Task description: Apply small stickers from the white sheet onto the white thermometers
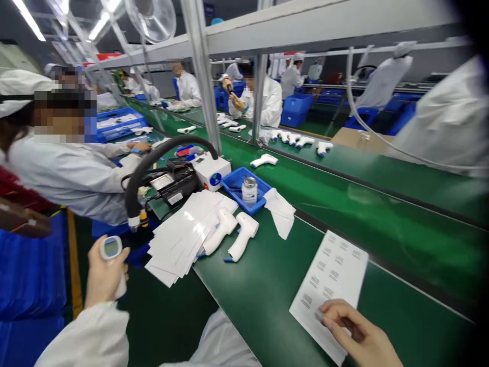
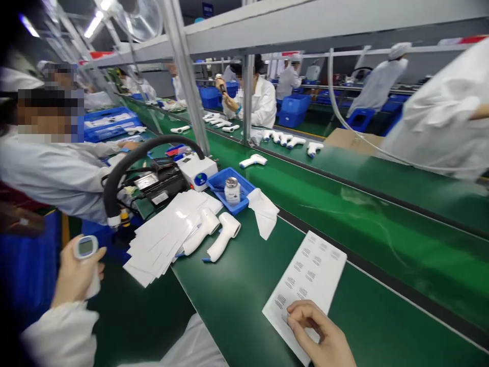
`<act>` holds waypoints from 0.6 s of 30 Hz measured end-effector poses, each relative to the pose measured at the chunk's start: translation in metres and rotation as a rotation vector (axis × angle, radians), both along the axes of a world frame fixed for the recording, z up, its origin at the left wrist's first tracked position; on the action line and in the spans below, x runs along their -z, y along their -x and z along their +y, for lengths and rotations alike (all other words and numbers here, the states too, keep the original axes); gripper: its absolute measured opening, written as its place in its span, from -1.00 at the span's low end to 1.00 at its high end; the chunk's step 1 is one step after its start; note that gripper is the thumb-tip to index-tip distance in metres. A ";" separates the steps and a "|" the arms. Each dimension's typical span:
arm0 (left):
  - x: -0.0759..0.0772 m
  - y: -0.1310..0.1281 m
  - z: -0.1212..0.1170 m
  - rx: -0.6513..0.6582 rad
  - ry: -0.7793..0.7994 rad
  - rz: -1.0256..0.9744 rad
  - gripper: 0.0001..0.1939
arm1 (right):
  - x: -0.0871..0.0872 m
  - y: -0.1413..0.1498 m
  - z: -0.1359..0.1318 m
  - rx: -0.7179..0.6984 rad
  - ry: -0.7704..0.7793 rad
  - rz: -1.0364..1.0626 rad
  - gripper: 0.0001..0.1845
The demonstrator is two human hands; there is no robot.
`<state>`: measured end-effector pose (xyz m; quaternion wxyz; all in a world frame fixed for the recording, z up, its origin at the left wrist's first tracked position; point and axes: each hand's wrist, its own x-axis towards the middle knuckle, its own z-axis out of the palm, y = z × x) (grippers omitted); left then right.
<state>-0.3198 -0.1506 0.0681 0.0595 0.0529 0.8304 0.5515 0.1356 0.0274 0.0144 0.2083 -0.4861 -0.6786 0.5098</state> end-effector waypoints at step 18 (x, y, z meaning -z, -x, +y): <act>0.072 -0.305 0.167 1.510 -0.251 -0.620 -0.31 | -0.032 -0.003 -0.041 -0.048 0.302 0.205 -0.93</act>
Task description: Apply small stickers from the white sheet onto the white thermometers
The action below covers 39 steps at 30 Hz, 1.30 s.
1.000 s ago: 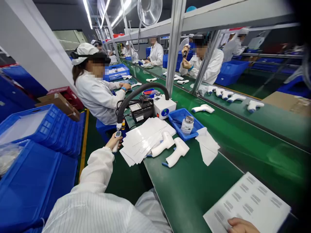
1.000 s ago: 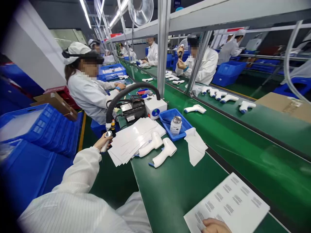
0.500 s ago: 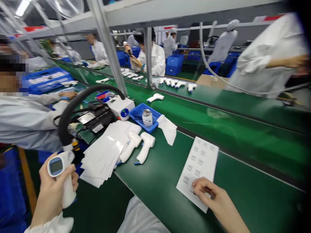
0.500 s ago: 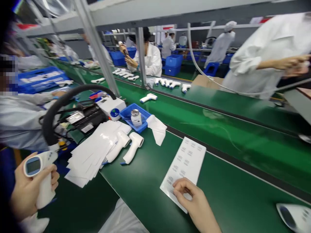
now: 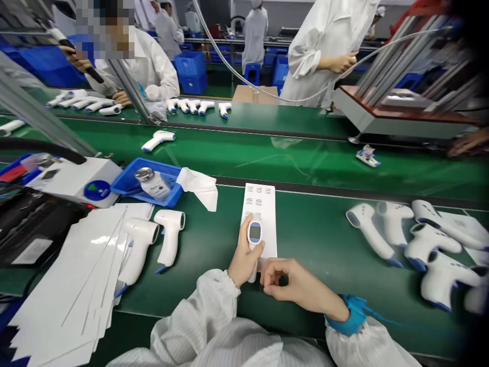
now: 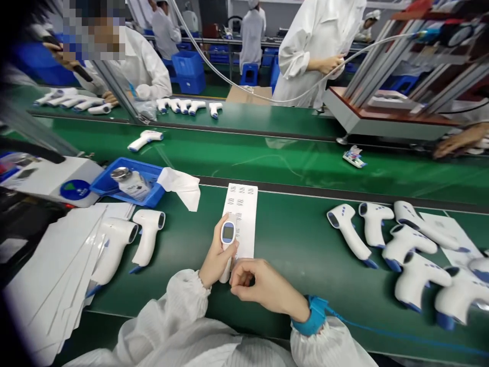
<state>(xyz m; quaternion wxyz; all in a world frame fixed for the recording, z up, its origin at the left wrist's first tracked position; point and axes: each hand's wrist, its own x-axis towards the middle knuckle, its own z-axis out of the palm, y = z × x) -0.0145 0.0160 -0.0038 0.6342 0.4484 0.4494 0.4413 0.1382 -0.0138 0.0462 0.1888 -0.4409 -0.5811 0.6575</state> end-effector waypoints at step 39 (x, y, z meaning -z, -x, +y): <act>-0.010 0.004 -0.001 0.165 0.110 -0.027 -0.13 | 0.002 0.014 0.064 0.454 -0.479 -0.091 -0.95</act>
